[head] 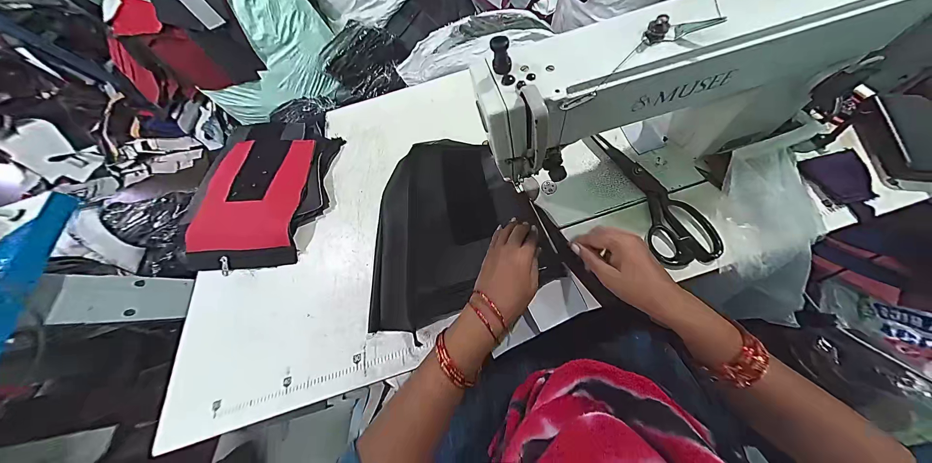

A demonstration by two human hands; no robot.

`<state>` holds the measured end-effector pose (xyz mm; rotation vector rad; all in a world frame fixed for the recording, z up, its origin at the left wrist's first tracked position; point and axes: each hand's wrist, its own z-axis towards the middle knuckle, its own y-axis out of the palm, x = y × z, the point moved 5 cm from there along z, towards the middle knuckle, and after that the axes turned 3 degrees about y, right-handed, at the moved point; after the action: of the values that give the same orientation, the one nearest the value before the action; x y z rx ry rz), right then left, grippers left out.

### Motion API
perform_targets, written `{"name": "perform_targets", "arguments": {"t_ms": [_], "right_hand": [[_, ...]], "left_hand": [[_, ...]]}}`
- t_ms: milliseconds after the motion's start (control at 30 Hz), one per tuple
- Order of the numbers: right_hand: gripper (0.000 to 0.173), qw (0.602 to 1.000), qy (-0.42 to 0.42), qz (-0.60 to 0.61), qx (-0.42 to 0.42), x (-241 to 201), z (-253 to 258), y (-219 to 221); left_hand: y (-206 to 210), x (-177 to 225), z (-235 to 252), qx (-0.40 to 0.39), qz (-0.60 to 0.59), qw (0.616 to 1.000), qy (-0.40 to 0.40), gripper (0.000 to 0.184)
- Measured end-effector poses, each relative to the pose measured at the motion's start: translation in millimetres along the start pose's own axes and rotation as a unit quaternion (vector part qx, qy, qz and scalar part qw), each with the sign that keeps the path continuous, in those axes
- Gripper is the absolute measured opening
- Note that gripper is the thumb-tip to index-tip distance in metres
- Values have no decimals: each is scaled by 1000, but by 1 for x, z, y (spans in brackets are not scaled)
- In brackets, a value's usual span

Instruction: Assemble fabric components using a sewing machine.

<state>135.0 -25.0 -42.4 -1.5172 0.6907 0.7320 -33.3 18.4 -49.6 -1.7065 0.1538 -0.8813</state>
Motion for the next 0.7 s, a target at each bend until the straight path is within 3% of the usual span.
{"name": "perform_targets", "arguments": {"t_ms": [100, 167, 300, 400, 500, 700], "right_hand": [[32, 960, 126, 101, -229, 8, -46, 3], [34, 923, 174, 144, -311, 18, -70, 22], [32, 875, 168, 352, -288, 29, -88, 67], [29, 819, 189, 467, -272, 13, -85, 86], [34, 785, 240, 509, -260, 0, -79, 97], [35, 759, 336, 513, -220, -13, -77, 104]], "left_hand": [[11, 15, -26, 31, 20, 999, 25, 48], [14, 20, -36, 7, 34, 999, 21, 61], [9, 17, -36, -78, 18, 997, -7, 78], [8, 9, -36, -74, 0, 997, 5, 69], [5, 3, -36, -50, -9, 998, 28, 54], [-2, 6, -31, -103, 24, 994, 15, 50]]}}
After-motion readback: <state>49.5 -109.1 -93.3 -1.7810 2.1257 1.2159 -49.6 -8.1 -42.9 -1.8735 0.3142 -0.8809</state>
